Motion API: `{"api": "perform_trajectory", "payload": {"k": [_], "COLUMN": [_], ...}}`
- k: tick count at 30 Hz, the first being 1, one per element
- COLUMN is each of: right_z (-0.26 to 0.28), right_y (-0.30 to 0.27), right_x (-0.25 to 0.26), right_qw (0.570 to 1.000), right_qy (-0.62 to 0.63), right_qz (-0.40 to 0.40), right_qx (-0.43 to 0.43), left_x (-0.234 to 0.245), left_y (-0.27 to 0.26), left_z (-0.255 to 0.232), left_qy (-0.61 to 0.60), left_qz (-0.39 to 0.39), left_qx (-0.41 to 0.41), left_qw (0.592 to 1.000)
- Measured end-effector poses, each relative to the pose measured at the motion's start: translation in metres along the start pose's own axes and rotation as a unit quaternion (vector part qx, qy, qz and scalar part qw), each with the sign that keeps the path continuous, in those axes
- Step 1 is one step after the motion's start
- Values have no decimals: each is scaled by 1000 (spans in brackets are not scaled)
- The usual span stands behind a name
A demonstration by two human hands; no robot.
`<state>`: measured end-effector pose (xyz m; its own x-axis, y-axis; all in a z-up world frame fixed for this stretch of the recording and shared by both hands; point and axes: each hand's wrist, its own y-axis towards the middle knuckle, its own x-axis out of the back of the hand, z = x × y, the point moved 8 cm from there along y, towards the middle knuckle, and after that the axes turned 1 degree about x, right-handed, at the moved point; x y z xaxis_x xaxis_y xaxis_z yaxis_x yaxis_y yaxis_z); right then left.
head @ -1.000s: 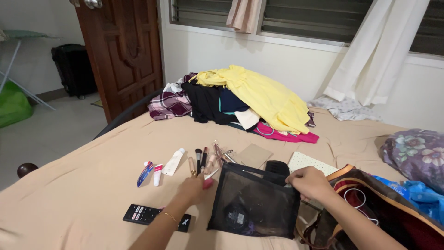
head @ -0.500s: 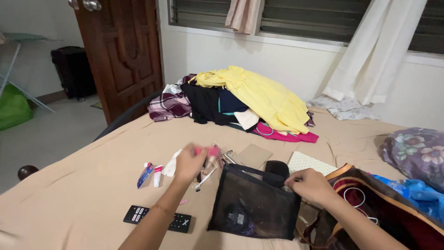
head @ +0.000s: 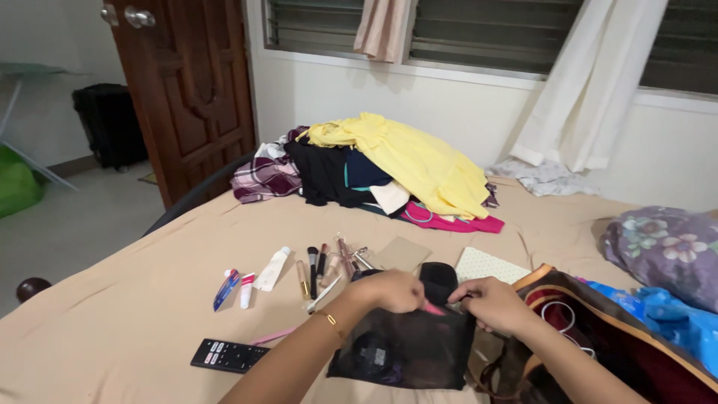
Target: The person packs makeup, brushes, and toiletries into a mesh pouch before placing it into a large bag. They then add a notebook, a tablet, a small case, and a package of wipes into the bag.
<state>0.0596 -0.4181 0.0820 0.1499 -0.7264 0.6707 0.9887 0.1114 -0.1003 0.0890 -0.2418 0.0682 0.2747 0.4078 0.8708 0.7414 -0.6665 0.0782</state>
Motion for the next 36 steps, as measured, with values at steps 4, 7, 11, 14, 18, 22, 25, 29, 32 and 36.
{"api": "perform_trajectory", "payload": {"k": [4, 7, 11, 14, 18, 22, 25, 29, 32, 36], "right_z": [-2, -2, -3, -8, -22, -29, -40, -42, -40, -31], "right_y": [0, 0, 1, 4, 15, 25, 28, 32, 31, 24], "right_x": [2, 0, 0, 0, 1, 16, 21, 23, 23, 19], "right_qw": [1000, 1000, 1000, 1000, 1000, 989, 986, 985, 982, 984], "right_qy": [6, -8, 7, 2, 6, -114, -139, -142, -160, -151], "right_qz": [2, 8, 15, 3, 1, -80, -89, -98, -95, -91], "right_qx": [-4, -7, 17, 12, 8, 45, -9, -13, -18, -15], "left_x": [-25, -45, -49, -36, 6, 82, 134, 118, 74, 29], "left_y": [9, 9, 3, -1, -15, -66, -104, -140, -139, -117], "left_z": [12, 20, 28, 19, -2, 32, 70, 167, 221, 247], "left_qy": [40, 128, 107, 82, 18, -161, -103, -24, 2, -1], "left_qz": [98, 99, 141, 132, 23, -123, -298, -339, -317, -251], "left_qx": [25, 78, 65, 15, -20, 150, 137, 277, 328, 369], "left_qw": [994, 984, 982, 988, 999, 968, 939, 899, 890, 895]}}
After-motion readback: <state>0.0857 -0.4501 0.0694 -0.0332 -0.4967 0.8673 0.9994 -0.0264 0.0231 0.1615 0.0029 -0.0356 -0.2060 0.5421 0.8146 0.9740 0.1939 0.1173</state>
